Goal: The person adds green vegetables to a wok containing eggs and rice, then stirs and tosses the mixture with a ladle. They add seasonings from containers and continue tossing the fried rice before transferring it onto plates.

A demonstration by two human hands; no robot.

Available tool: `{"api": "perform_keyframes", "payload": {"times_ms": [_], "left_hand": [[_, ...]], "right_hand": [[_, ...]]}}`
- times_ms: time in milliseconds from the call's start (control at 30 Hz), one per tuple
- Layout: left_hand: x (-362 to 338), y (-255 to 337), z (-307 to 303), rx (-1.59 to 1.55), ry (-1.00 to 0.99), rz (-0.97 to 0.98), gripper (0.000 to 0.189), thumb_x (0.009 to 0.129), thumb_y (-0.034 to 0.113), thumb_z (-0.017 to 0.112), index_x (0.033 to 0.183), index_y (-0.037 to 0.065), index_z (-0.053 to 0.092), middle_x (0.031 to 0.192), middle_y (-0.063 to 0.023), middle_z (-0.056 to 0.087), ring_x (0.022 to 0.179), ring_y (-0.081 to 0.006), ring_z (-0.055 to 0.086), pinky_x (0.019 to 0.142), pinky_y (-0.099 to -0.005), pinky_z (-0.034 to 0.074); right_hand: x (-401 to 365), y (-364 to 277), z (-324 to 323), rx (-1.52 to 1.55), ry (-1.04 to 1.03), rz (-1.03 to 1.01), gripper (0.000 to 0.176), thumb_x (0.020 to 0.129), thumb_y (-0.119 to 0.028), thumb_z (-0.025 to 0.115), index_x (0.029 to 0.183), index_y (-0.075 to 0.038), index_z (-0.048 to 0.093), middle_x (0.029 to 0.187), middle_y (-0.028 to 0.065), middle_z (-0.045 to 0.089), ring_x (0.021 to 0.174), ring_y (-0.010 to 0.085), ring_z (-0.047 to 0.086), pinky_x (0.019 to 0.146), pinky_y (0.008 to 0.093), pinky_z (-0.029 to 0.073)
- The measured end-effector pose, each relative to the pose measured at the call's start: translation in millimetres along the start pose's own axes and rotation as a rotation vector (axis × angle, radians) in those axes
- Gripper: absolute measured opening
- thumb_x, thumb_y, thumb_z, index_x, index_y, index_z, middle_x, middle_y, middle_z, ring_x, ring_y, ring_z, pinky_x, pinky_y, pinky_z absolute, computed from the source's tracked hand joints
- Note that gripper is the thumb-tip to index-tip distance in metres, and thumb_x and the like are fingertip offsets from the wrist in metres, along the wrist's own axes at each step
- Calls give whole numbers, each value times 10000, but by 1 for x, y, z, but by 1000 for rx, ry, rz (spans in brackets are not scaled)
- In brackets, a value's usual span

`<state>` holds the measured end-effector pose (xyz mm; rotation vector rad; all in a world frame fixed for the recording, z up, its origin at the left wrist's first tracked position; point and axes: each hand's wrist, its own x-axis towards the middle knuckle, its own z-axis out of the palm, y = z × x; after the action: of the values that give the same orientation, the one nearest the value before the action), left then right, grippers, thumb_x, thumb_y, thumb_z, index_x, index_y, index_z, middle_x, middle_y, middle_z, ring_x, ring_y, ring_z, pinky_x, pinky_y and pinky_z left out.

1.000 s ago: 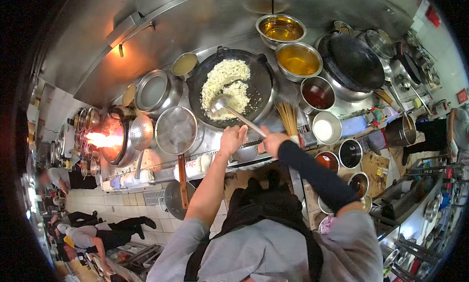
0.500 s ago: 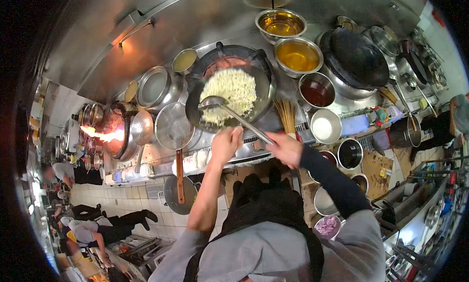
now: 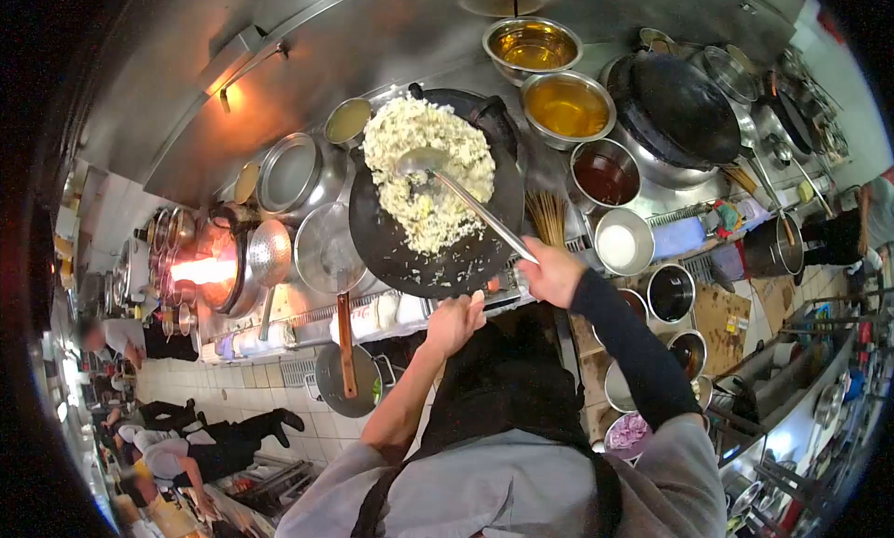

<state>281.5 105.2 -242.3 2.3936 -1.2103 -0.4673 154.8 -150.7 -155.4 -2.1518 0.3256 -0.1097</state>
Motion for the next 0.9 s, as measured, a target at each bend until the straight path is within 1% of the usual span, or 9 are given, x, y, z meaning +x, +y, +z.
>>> {"api": "perform_keyframes", "payload": {"times_ms": [167, 300, 433, 467, 567, 600, 633, 733, 900], "left_hand": [[63, -27, -39, -97, 108, 57, 475, 1087, 462, 533, 961, 25, 672, 904, -259, 708, 918, -483, 667, 841, -566, 532], [98, -54, -22, -74, 42, 21, 430, 1082, 424, 558, 984, 19, 665, 1031, -246, 706, 1040, -467, 639, 929, -543, 500], [66, -37, -64, -89, 337, 259, 322, 1059, 285, 603, 1158, -7, 697, 1243, -208, 664, 1299, -397, 545, 1092, -480, 433], [53, -42, -62, -112, 450, 238, 339, 1061, 288, 616, 1160, -24, 703, 1236, -204, 669, 1269, -371, 593, 1070, -496, 454], [-8, -57, -52, -1351, 28, -352, 509, 1103, 472, 510, 1281, 5, 609, 1235, -234, 675, 1154, -382, 674, 929, -507, 577], [-24, -65, -58, -1890, -205, -534, 579, 1109, 547, 463, 1338, 25, 565, 1230, -245, 676, 1114, -392, 693, 875, -503, 613], [-29, -71, -61, -1960, -237, -678, 651, 1095, 632, 402, 1395, 62, 493, 1197, -247, 676, 1104, -429, 695, 816, -514, 641], [-22, -105, -62, -1965, -292, -619, 571, 1064, 543, 544, 1281, 21, 620, 1164, -208, 685, 1075, -323, 643, 896, -391, 499], [42, -30, -115, -1724, -365, -469, 396, 1030, 339, 602, 1227, 3, 672, 1031, -118, 730, 845, -128, 683, 467, -176, 444]], "right_hand": [[-37, -96, -100, -418, -85, 22, 364, 1003, -181, 630, 1329, -21, 604, 867, 252, 721, 839, 464, 711, 764, 525, 566], [-13, -121, -87, -508, 44, 42, 453, 990, -221, 661, 1381, -4, 586, 993, 274, 733, 941, 468, 709, 810, 524, 568], [-9, -81, 11, 85, -26, 273, 670, 1040, -271, 656, 1589, 6, 390, 1198, 253, 700, 943, 347, 730, 820, 438, 613], [-17, -83, 38, 352, -50, 405, 729, 1047, -263, 670, 1638, -9, 327, 1250, 187, 689, 884, 256, 729, 753, 385, 634], [-21, -107, 114, 492, -265, 336, 599, 1042, -138, 679, 1584, -56, 439, 1109, 103, 705, 964, 163, 707, 737, 317, 617], [-25, -119, 135, 382, -104, 8, 451, 1025, -107, 683, 1456, -38, 572, 1055, 118, 717, 970, 205, 725, 812, 346, 604], [-25, -108, 154, 237, -31, -186, 431, 1016, -107, 682, 1435, -44, 603, 1041, 127, 732, 970, 245, 735, 862, 368, 586], [-50, -140, 116, 290, -48, 161, 495, 1063, -165, 630, 1539, -63, 539, 1059, 135, 765, 968, 258, 748, 863, 387, 572], [-203, -150, 41, -242, 596, 477, 482, 953, -211, 712, 1388, -19, 633, 1042, 257, 741, 1003, 431, 719, 884, 496, 570]]}}
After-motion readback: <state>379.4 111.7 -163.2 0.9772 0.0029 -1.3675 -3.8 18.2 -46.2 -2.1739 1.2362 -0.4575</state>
